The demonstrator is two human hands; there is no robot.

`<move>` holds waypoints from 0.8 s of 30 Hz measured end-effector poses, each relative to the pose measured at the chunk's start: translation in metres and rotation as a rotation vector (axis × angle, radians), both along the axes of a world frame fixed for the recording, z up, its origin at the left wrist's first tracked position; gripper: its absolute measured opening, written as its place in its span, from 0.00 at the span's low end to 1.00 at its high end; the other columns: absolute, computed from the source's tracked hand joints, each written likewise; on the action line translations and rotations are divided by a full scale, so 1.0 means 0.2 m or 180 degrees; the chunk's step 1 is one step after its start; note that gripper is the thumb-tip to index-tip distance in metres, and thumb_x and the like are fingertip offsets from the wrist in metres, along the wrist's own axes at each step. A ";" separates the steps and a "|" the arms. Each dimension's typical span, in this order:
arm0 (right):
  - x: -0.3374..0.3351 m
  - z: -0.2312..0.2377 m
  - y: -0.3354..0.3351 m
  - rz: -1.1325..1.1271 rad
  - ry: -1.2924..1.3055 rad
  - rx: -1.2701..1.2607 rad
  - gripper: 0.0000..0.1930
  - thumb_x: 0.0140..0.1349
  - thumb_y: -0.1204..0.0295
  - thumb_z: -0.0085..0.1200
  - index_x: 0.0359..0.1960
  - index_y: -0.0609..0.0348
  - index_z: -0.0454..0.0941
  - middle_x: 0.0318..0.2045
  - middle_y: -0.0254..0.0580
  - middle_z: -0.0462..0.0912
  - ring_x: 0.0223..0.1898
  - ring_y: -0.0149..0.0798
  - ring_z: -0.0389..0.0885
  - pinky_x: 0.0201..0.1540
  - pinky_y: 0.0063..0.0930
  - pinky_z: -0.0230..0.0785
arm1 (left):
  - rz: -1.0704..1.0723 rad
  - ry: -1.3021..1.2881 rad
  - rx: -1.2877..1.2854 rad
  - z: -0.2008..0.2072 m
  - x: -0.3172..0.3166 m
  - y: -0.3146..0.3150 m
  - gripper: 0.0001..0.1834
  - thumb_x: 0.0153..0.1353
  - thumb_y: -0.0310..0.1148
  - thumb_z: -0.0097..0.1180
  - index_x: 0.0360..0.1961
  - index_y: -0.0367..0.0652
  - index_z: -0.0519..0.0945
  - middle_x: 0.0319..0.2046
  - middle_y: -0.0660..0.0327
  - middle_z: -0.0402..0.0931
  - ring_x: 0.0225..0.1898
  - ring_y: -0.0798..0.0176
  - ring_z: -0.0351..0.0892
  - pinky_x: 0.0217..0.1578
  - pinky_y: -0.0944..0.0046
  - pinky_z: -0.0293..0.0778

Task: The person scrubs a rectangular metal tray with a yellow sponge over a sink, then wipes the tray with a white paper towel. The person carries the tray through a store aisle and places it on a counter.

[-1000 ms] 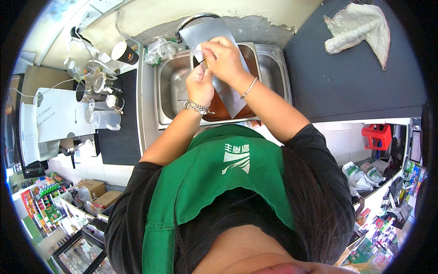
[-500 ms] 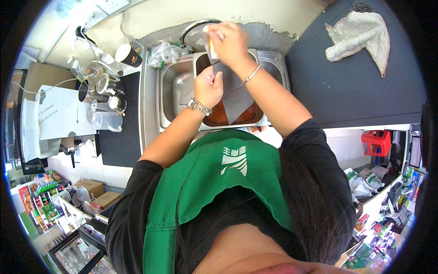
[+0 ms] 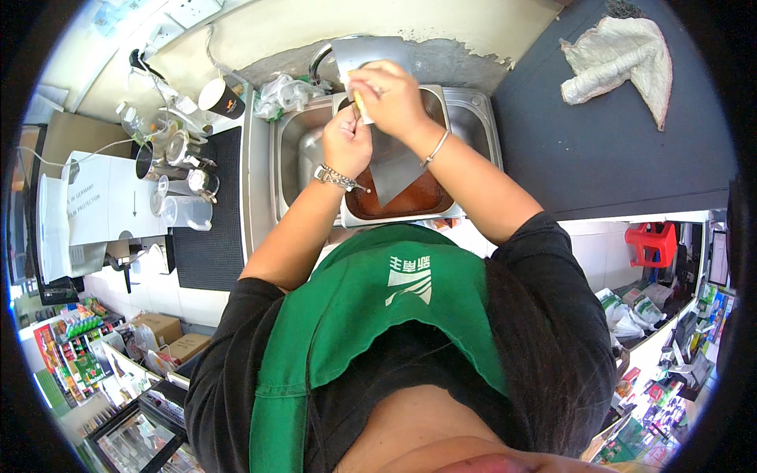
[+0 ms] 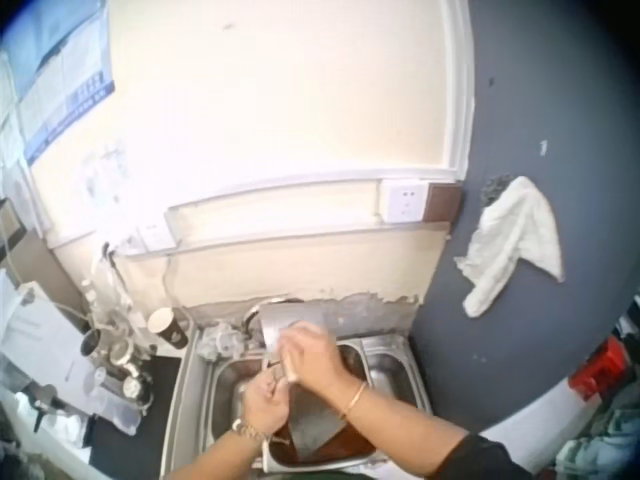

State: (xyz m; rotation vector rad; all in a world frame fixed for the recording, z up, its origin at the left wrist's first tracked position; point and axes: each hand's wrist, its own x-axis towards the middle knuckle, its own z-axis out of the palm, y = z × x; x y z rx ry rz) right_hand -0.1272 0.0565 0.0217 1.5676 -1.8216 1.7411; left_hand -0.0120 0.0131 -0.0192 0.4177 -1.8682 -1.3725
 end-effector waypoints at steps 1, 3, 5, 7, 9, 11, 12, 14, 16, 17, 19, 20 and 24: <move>-0.06 0.00 0.01 -0.0262 -0.0034 0.0111 0.06 0.51 0.75 0.57 0.32 0.56 0.82 0.31 0.42 0.80 0.32 0.39 0.79 0.36 0.27 0.72 | -0.0029 -0.0302 0.0029 0.01 0.02 0.00 0.06 0.60 0.20 0.46 0.38 0.35 0.74 0.28 0.68 0.73 0.25 0.80 0.66 0.25 0.78 0.62; -0.21 0.03 -0.01 -0.0663 -0.0477 0.0126 0.06 0.51 0.74 0.57 0.31 0.57 0.82 0.31 0.43 0.80 0.33 0.40 0.79 0.37 0.28 0.71 | -0.0093 -0.0894 0.0090 0.03 0.05 0.02 0.07 0.61 0.20 0.46 0.39 0.34 0.75 0.28 0.68 0.73 0.25 0.80 0.66 0.25 0.79 0.62; -0.22 0.02 0.00 -0.0883 -0.0579 0.0106 0.06 0.51 0.77 0.54 0.29 0.55 0.82 0.31 0.44 0.80 0.33 0.42 0.78 0.38 0.34 0.72 | -0.0112 -0.0445 0.0347 0.03 0.03 0.06 0.05 0.60 0.20 0.47 0.35 0.35 0.75 0.23 0.70 0.71 0.22 0.80 0.63 0.22 0.76 0.61; -0.11 0.02 0.01 -0.0611 -0.0197 -0.0046 0.05 0.51 0.76 0.54 0.28 0.54 0.82 0.30 0.43 0.80 0.33 0.43 0.78 0.38 0.33 0.71 | -0.0139 -0.0421 0.0500 0.07 0.04 0.08 0.04 0.59 0.20 0.47 0.34 0.35 0.74 0.21 0.71 0.69 0.20 0.81 0.61 0.20 0.75 0.59; 0.02 0.01 0.05 -0.0216 -0.0269 0.0044 0.05 0.52 0.76 0.55 0.30 0.55 0.82 0.30 0.42 0.79 0.33 0.43 0.78 0.38 0.31 0.71 | -0.0187 -0.0202 0.0629 0.05 0.02 0.05 0.04 0.59 0.20 0.47 0.34 0.35 0.74 0.21 0.71 0.69 0.20 0.81 0.61 0.20 0.76 0.59; 0.00 -0.01 0.06 -0.0122 -0.0269 0.0125 0.05 0.52 0.76 0.56 0.30 0.56 0.82 0.31 0.43 0.79 0.33 0.41 0.79 0.39 0.29 0.71 | -0.0185 -0.0204 0.0560 0.03 0.03 0.04 0.08 0.61 0.21 0.47 0.41 0.33 0.75 0.27 0.70 0.73 0.24 0.81 0.64 0.24 0.79 0.61; -0.08 -0.03 0.06 -0.0239 -0.0177 0.0162 0.05 0.51 0.76 0.56 0.30 0.56 0.82 0.31 0.43 0.79 0.33 0.41 0.79 0.38 0.28 0.71 | -0.0172 -0.0137 0.0662 0.04 0.04 0.04 0.08 0.61 0.21 0.47 0.40 0.33 0.75 0.27 0.70 0.73 0.25 0.81 0.65 0.25 0.79 0.61; -0.21 -0.08 0.04 -0.0823 -0.0528 0.0239 0.05 0.51 0.76 0.56 0.30 0.57 0.82 0.30 0.43 0.79 0.33 0.41 0.79 0.38 0.29 0.72 | -0.0197 0.0018 0.0883 0.05 0.03 0.06 0.08 0.61 0.20 0.47 0.40 0.33 0.75 0.28 0.68 0.74 0.26 0.80 0.66 0.26 0.79 0.62; -0.20 -0.09 0.07 -0.1055 -0.0191 0.0212 0.05 0.52 0.76 0.55 0.30 0.58 0.82 0.31 0.44 0.79 0.33 0.42 0.79 0.39 0.30 0.72 | -0.0139 -0.0406 0.0704 0.03 0.04 0.02 0.07 0.60 0.20 0.47 0.39 0.33 0.75 0.30 0.66 0.75 0.28 0.79 0.69 0.29 0.78 0.65; -0.14 -0.11 0.08 -0.0936 -0.0309 0.0248 0.05 0.52 0.76 0.55 0.31 0.58 0.81 0.31 0.44 0.79 0.33 0.43 0.79 0.39 0.31 0.71 | -0.0108 -0.0617 0.0613 0.02 0.04 0.01 0.07 0.60 0.20 0.47 0.39 0.33 0.75 0.32 0.65 0.76 0.29 0.78 0.70 0.31 0.77 0.66; 0.07 -0.10 0.13 -0.0580 -0.0136 0.0233 0.05 0.52 0.77 0.56 0.31 0.59 0.81 0.30 0.44 0.79 0.32 0.42 0.79 0.36 0.31 0.71 | 0.0058 -0.0058 0.0877 0.02 0.01 0.00 0.07 0.60 0.19 0.47 0.38 0.33 0.75 0.33 0.63 0.76 0.32 0.76 0.72 0.33 0.76 0.67; 0.15 -0.13 0.15 -0.0393 -0.0109 0.0121 0.05 0.51 0.78 0.57 0.31 0.59 0.80 0.30 0.44 0.79 0.31 0.42 0.79 0.35 0.30 0.71 | 0.0129 0.0220 0.1002 0.04 0.00 0.00 0.07 0.60 0.19 0.46 0.38 0.33 0.75 0.33 0.62 0.77 0.33 0.75 0.72 0.35 0.76 0.68; 0.15 -0.23 0.20 -0.0294 -0.0298 0.0178 0.07 0.50 0.79 0.58 0.32 0.58 0.81 0.30 0.42 0.79 0.30 0.41 0.79 0.35 0.28 0.71 | 0.0236 0.0084 0.1014 0.04 0.03 -0.03 0.08 0.60 0.18 0.46 0.39 0.33 0.75 0.35 0.60 0.77 0.36 0.72 0.74 0.38 0.73 0.68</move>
